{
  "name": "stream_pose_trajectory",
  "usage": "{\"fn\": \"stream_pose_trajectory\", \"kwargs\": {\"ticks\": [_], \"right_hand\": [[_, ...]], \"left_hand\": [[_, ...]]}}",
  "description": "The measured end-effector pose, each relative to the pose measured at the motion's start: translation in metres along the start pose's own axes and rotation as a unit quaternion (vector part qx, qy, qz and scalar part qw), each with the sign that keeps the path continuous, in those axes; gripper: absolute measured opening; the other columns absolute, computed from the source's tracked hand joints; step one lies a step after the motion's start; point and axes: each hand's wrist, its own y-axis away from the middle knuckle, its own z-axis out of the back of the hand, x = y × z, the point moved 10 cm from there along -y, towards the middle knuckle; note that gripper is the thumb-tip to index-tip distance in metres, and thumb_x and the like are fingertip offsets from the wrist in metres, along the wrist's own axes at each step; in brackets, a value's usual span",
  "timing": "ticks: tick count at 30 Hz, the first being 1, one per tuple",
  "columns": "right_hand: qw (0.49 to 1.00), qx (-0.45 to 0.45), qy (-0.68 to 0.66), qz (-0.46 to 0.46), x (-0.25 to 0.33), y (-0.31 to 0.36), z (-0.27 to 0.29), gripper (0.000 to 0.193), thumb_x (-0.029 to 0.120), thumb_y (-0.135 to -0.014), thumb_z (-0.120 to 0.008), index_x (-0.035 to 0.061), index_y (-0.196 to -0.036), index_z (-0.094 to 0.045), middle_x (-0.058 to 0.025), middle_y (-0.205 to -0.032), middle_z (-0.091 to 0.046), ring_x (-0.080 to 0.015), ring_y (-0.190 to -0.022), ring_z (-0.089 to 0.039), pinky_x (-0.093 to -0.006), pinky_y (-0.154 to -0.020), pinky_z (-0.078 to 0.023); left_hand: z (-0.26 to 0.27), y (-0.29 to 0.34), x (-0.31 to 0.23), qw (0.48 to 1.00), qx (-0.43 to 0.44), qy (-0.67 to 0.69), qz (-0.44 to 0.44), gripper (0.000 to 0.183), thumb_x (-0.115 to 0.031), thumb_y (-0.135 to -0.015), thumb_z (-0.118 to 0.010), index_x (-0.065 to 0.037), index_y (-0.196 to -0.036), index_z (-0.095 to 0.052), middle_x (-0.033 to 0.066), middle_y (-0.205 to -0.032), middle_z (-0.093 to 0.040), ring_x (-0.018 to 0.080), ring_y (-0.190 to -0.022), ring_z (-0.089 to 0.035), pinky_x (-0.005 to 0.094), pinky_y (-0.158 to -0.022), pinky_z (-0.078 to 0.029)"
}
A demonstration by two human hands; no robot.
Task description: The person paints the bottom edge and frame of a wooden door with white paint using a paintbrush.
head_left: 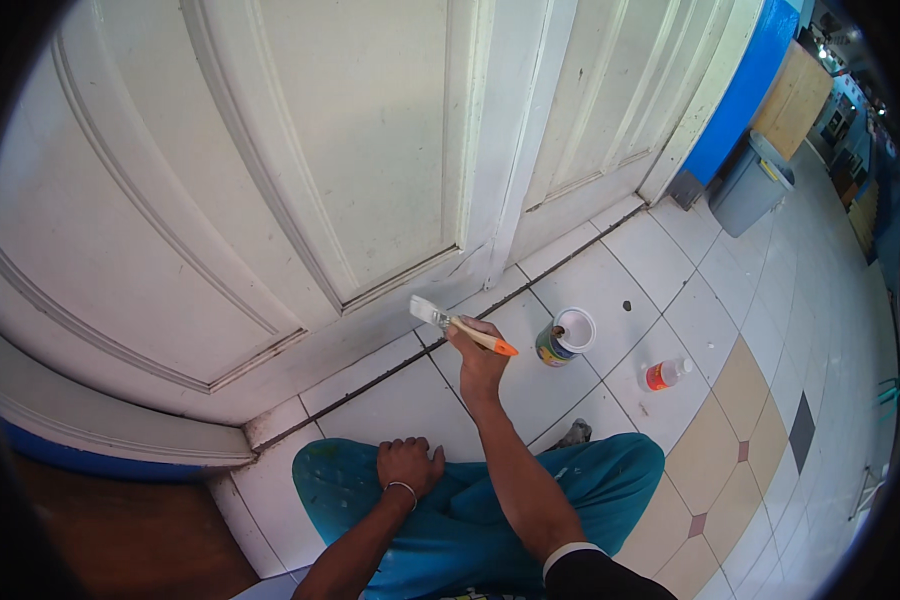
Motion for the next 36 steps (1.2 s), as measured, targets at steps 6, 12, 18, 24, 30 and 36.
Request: {"fn": "stream_pose_trajectory", "kwargs": {"ticks": [6, 12, 18, 24, 30, 36], "right_hand": [[0.998, 0.064, 0.017, -0.013, -0.014, -0.029, -0.03, 0.022, 0.0, -0.087, -0.079, -0.0069, -0.107, -0.07, -0.0123, -0.106, -0.072, -0.0166, -0.095, -0.067, -0.0287, -0.087, -0.055], [0.983, -0.127, 0.006, 0.133, 0.017, -0.041, 0.018, 0.024, 0.007, -0.097, -0.073, -0.0078, -0.115, -0.069, -0.013, -0.116, -0.07, -0.0193, -0.106, -0.065, -0.0325, -0.096, -0.053], [0.975, -0.008, 0.078, 0.206, 0.011, -0.008, -0.018, 0.022, 0.002, -0.098, -0.069, -0.0052, -0.119, -0.07, -0.0133, -0.119, -0.071, -0.0202, -0.11, -0.066, -0.0325, -0.097, -0.053], [0.992, -0.021, -0.003, 0.122, 0.003, -0.021, 0.002, 0.023, 0.002, -0.098, -0.068, -0.0035, -0.121, -0.069, -0.0126, -0.116, -0.071, -0.0209, -0.104, -0.068, -0.0312, -0.089, -0.055], [0.954, -0.059, 0.086, 0.28, 0.04, -0.031, -0.004, 0.021, 0.002, -0.098, -0.069, -0.0044, -0.118, -0.07, -0.0138, -0.115, -0.071, -0.0225, -0.11, -0.066, -0.0335, -0.097, -0.053], [0.972, -0.045, 0.047, 0.226, 0.029, -0.021, -0.004, 0.022, -0.001, -0.097, -0.068, -0.0047, -0.119, -0.069, -0.0155, -0.119, -0.07, -0.0253, -0.109, -0.067, -0.0354, -0.096, -0.054]], "left_hand": [[-0.005, -0.002, 0.0, 1.0, 0.012, -0.009, 0.0, 0.04, -0.047, -0.091, -0.064, -0.01, -0.092, -0.079, 0.0114, -0.091, -0.077, 0.0277, -0.089, -0.072, 0.0406, -0.091, -0.047], [-0.003, -0.003, -0.001, 1.0, 0.004, -0.002, -0.011, 0.041, -0.045, -0.094, -0.059, -0.008, -0.089, -0.076, 0.0124, -0.09, -0.076, 0.0295, -0.089, -0.072, 0.0425, -0.089, -0.047], [-0.005, -0.003, -0.002, 1.0, 0.006, -0.004, -0.013, 0.042, -0.045, -0.094, -0.059, -0.008, -0.09, -0.076, 0.0122, -0.091, -0.076, 0.0294, -0.089, -0.072, 0.0424, -0.09, -0.047], [-0.002, -0.003, -0.002, 1.0, -0.001, -0.006, -0.006, 0.04, -0.046, -0.092, -0.062, -0.009, -0.091, -0.078, 0.0113, -0.091, -0.076, 0.0284, -0.088, -0.072, 0.0419, -0.089, -0.047], [-0.004, -0.003, -0.002, 1.0, 0.011, -0.014, 0.0, 0.04, -0.047, -0.092, -0.063, -0.01, -0.093, -0.079, 0.0109, -0.092, -0.077, 0.0275, -0.088, -0.072, 0.0413, -0.089, -0.047], [-0.002, -0.003, -0.002, 1.0, 0.015, -0.012, 0.0, 0.041, -0.047, -0.093, -0.061, -0.009, -0.091, -0.078, 0.0117, -0.091, -0.076, 0.0282, -0.089, -0.072, 0.0421, -0.089, -0.047]]}}
